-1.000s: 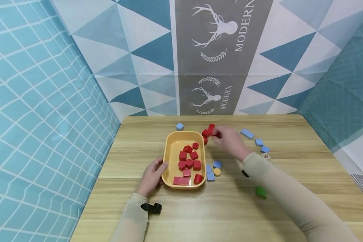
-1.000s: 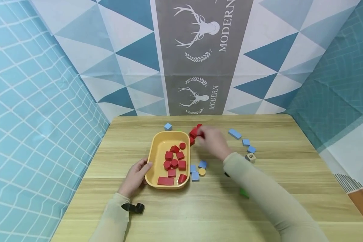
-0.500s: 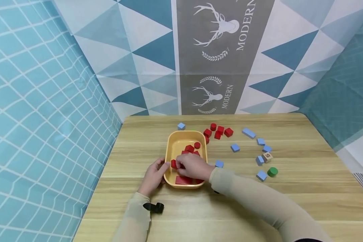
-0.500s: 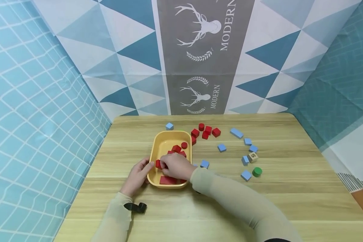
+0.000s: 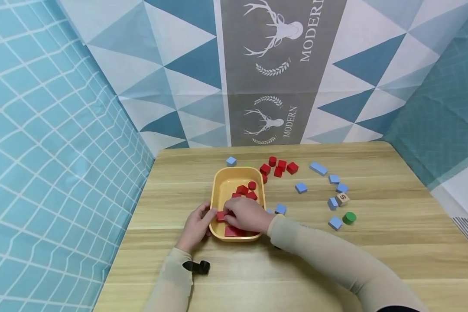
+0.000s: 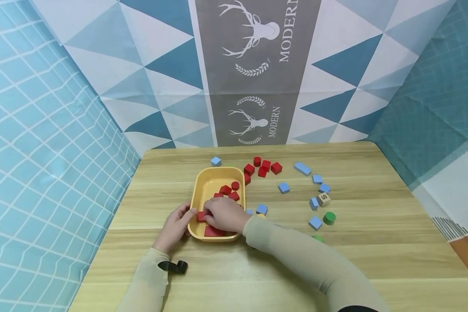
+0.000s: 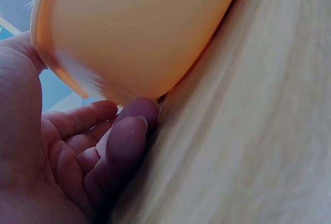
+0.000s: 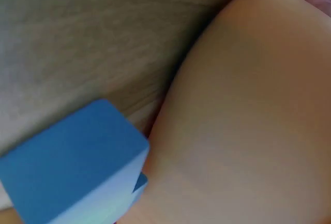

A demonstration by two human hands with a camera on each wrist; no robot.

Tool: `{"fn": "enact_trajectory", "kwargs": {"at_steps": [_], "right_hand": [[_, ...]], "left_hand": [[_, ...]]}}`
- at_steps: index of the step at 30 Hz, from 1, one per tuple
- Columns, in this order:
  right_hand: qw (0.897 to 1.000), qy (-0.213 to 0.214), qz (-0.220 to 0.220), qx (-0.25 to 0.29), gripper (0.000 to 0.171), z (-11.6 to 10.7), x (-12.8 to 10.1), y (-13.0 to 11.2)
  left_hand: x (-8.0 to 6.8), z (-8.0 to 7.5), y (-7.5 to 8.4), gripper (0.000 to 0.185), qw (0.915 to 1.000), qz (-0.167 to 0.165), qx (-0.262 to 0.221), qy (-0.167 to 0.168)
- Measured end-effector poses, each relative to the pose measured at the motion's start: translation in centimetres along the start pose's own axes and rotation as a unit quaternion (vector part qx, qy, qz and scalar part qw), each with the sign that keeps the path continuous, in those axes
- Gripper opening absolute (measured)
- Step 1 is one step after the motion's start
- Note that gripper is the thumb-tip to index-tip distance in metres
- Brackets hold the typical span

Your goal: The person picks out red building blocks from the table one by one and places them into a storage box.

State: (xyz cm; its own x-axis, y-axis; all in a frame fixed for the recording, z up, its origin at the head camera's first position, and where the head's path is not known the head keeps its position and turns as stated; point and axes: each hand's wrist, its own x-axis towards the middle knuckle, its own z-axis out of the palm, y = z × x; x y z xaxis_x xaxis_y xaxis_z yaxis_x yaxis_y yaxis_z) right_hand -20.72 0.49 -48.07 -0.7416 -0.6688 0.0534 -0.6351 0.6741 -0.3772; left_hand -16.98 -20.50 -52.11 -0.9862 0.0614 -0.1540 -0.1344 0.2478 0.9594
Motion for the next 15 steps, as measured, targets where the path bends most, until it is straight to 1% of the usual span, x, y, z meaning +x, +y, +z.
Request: {"fn": "enact_trajectory", "kwargs": {"at_steps": [2, 3, 5, 7, 9, 10, 11, 12, 14, 15], "right_hand": [[0.999, 0.021, 0.000, 0.042, 0.009, -0.4, -0.2, 0.0], [0.998, 0.041, -0.005, 0.056, 0.009, -0.7, -0.4, 0.0], [0.993, 0.089, -0.014, 0.073, 0.009, -1.5, -0.5, 0.2], [0.985, 0.153, -0.016, 0.083, 0.012, -2.6, -0.4, 0.8], [0.974, 0.206, 0.013, 0.094, 0.017, -3.8, -0.2, 1.9], [0.969, 0.222, 0.036, 0.097, 0.021, -4.4, -0.1, 2.6], [0.966, 0.229, 0.063, 0.099, 0.024, -4.9, 0.1, 3.4], [0.965, 0.226, 0.091, 0.094, 0.028, -5.3, 0.2, 4.3], [0.969, 0.188, 0.146, 0.069, 0.035, -5.7, 0.2, 5.9], [0.972, 0.162, 0.164, 0.046, 0.038, -5.7, 0.2, 6.7]], "left_hand": [[0.0, 0.0, -0.1, 0.049, 1.0000, 0.003, 0.003, 0.002], [0.0, 0.0, -0.1, 0.049, 0.9999, 0.007, 0.008, 0.007], [0.0, 0.0, -0.1, 0.049, 0.9994, 0.017, 0.021, 0.020], [0.0, 0.0, 0.0, 0.048, 0.9982, 0.028, 0.037, 0.038], [0.0, 0.0, 0.0, 0.048, 0.9966, 0.040, 0.049, 0.054], [0.0, 0.0, 0.1, 0.048, 0.9961, 0.041, 0.051, 0.059], [-0.1, 0.0, 0.1, 0.047, 0.9958, 0.041, 0.051, 0.063], [-0.1, 0.0, 0.1, 0.047, 0.9956, 0.041, 0.052, 0.067], [-0.1, -0.1, 0.1, 0.047, 0.9952, 0.040, 0.054, 0.072], [-0.2, -0.1, 0.1, 0.046, 0.9952, 0.037, 0.053, 0.074]]}}
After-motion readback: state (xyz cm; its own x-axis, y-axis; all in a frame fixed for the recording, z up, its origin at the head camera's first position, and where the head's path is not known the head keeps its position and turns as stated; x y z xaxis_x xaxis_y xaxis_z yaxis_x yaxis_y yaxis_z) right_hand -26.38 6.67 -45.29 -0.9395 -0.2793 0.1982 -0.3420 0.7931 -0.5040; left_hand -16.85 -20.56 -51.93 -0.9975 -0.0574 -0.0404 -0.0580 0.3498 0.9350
